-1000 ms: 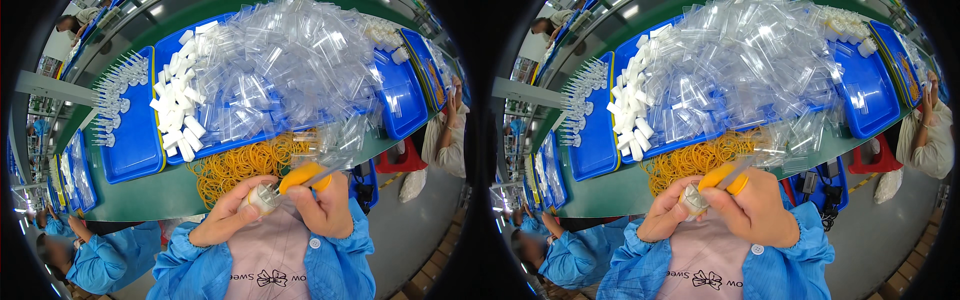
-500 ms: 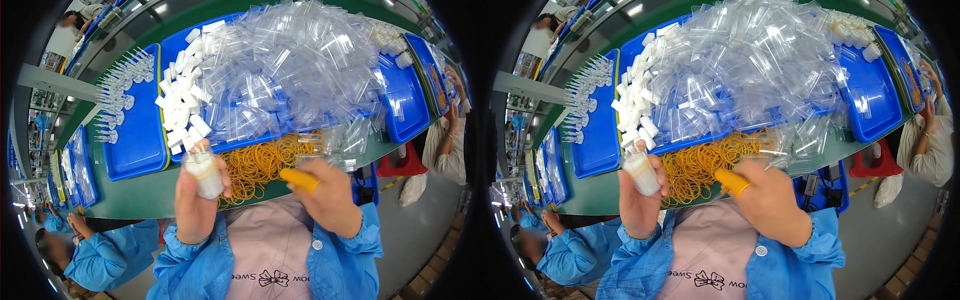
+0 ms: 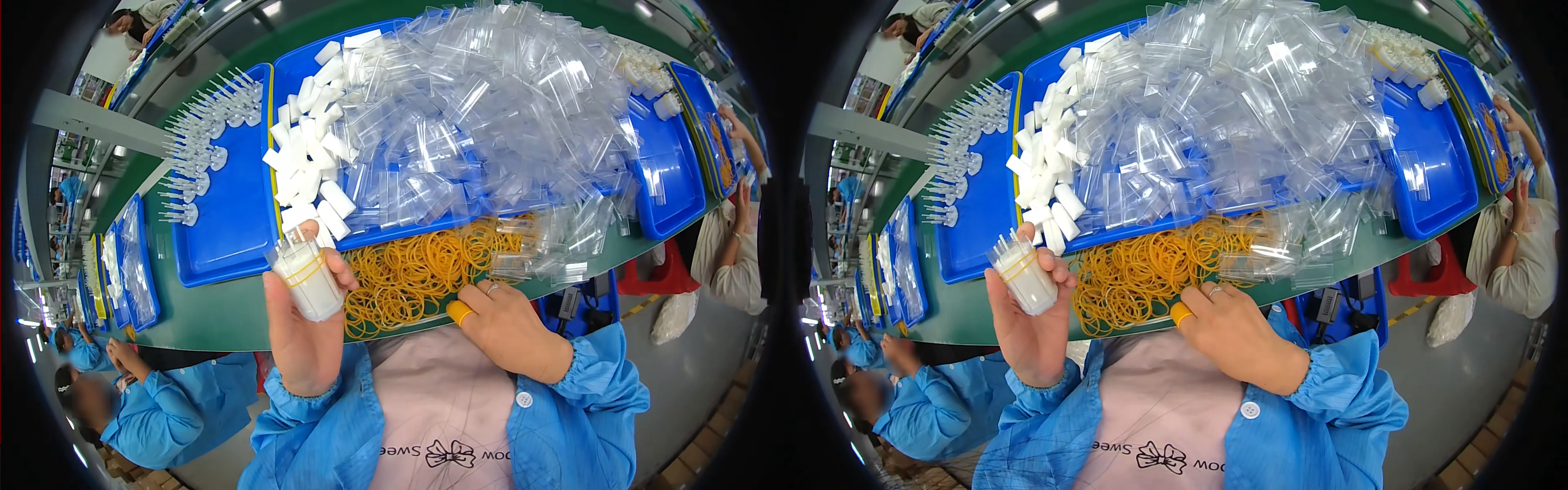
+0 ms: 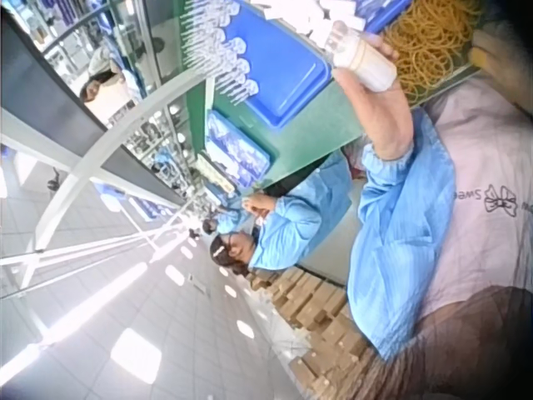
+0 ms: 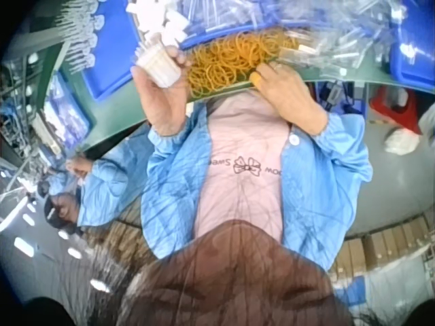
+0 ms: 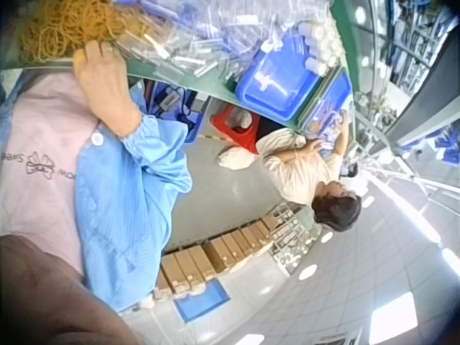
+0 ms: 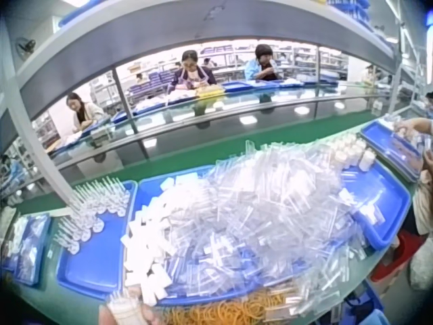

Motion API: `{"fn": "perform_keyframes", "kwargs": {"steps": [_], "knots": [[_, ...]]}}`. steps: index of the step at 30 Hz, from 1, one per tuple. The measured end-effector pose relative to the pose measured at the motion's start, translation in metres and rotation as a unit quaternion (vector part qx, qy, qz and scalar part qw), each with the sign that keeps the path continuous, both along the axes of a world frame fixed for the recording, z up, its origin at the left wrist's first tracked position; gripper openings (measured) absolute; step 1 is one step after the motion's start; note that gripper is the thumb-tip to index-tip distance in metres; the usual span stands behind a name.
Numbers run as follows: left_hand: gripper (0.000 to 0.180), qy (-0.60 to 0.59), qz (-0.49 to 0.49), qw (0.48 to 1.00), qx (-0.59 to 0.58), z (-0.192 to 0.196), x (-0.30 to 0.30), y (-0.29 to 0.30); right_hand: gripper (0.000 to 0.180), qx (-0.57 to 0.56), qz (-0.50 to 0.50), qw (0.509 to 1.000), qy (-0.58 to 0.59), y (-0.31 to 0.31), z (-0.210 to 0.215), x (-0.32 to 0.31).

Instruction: The person assembles small white plastic components by inserting them into clear plastic tubes and securing them with yellow rubber bands. They use a yellow-handled tool to manipulate the parts and a pair of scissors to trim the rubber bands. The person also refills a tray of white components from a large plastic bag.

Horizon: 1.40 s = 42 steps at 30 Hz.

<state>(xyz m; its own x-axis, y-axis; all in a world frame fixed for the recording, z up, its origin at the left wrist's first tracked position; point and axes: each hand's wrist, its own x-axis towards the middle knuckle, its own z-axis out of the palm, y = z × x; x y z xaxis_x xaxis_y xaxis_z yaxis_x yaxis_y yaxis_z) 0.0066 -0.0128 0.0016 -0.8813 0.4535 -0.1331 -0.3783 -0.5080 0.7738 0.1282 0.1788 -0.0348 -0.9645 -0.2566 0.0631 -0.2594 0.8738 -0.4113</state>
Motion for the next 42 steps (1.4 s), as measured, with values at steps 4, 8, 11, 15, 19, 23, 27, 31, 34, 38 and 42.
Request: {"fn": "perform_keyframes", "kwargs": {"steps": [4, 8, 11, 15, 19, 23, 27, 31, 34, 38, 42], "knots": [[0.057, 0.000, -0.012, 1.000, -0.011, 0.000, 0.000, 0.000, 0.012, -0.008, -0.048, 0.999, -0.004, -0.003, 0.001, -0.003], [0.057, -0.037, -0.071, 0.997, 0.021, -0.001, -0.002, 0.000, 0.014, -0.063, -0.076, 0.995, -0.013, -0.003, 0.005, -0.002], [0.059, -0.067, -0.108, 0.991, 0.035, -0.001, 0.001, 0.000, 0.023, -0.135, -0.093, 0.987, 0.000, -0.001, 0.022, -0.004], [0.068, -0.085, -0.176, 0.981, 0.022, -0.002, 0.007, 0.002, 0.040, -0.247, -0.118, 0.953, 0.128, -0.002, 0.047, -0.007], [0.075, -0.144, -0.237, 0.961, 0.013, 0.005, 0.015, 0.010, 0.053, -0.271, -0.135, 0.934, 0.188, -0.016, 0.060, -0.019], [0.071, -0.173, -0.289, 0.941, -0.003, 0.015, 0.018, 0.013, 0.062, -0.173, -0.143, 0.956, 0.189, -0.024, 0.062, -0.023], [0.066, -0.199, -0.302, 0.932, 0.004, 0.012, 0.017, 0.011, 0.067, -0.139, -0.135, 0.964, 0.182, -0.023, 0.060, -0.024], [0.060, -0.227, -0.315, 0.921, 0.044, 0.005, 0.017, 0.010, 0.064, -0.158, -0.163, 0.959, 0.170, -0.025, 0.059, -0.025], [0.062, -0.218, -0.280, 0.935, -0.001, 0.010, 0.020, 0.013, 0.063, -0.169, -0.156, 0.957, 0.177, -0.025, 0.057, -0.025], [0.067, -0.152, -0.323, 0.934, 0.015, 0.001, 0.016, 0.010, 0.061, -0.196, -0.136, 0.950, 0.201, -0.023, 0.054, -0.022], [0.068, -0.171, -0.341, 0.924, 0.035, 0.000, 0.013, 0.011, 0.059, -0.235, -0.160, 0.940, 0.187, -0.022, 0.053, -0.022]]}}
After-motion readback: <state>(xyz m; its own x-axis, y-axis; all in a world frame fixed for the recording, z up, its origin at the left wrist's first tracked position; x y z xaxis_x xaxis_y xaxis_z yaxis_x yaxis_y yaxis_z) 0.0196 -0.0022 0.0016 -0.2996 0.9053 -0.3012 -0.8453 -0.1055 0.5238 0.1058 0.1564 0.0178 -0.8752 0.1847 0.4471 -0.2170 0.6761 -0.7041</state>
